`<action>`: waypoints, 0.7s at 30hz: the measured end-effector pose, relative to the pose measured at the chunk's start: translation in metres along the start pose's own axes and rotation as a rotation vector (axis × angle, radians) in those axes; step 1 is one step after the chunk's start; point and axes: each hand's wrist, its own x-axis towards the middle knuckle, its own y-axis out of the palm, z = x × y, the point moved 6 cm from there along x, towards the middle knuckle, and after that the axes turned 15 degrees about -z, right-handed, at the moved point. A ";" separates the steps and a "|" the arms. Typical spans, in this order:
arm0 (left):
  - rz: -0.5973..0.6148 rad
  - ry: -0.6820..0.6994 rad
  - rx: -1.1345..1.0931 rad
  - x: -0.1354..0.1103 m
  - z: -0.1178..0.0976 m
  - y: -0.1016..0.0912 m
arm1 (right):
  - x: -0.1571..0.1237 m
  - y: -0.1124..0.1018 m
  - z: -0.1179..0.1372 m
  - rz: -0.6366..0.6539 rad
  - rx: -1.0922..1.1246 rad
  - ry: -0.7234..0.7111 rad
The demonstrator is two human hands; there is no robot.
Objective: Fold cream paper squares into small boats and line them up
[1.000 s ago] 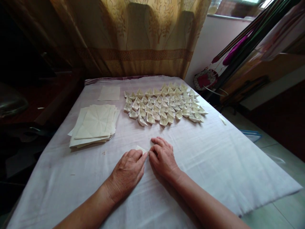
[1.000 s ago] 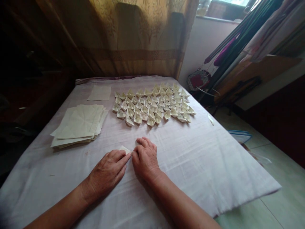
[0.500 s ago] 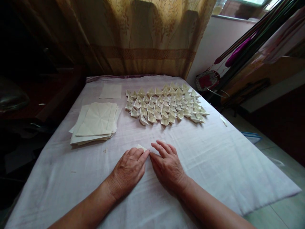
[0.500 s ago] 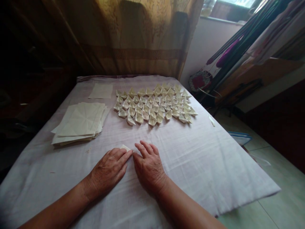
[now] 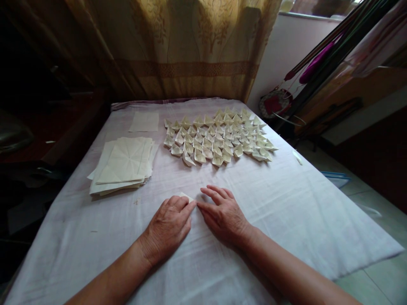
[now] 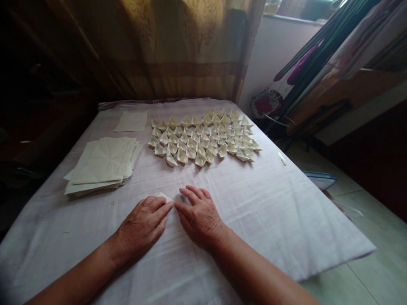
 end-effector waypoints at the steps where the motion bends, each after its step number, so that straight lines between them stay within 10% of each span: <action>1: -0.008 -0.020 -0.045 0.001 0.002 -0.001 | 0.002 0.001 0.000 0.008 0.008 0.003; 11: -0.274 -0.209 -0.122 -0.022 0.050 -0.045 | 0.015 0.011 -0.001 -0.031 0.127 0.016; 21: -0.143 -0.057 0.263 -0.020 0.027 -0.035 | 0.013 0.013 -0.004 -0.015 0.199 0.126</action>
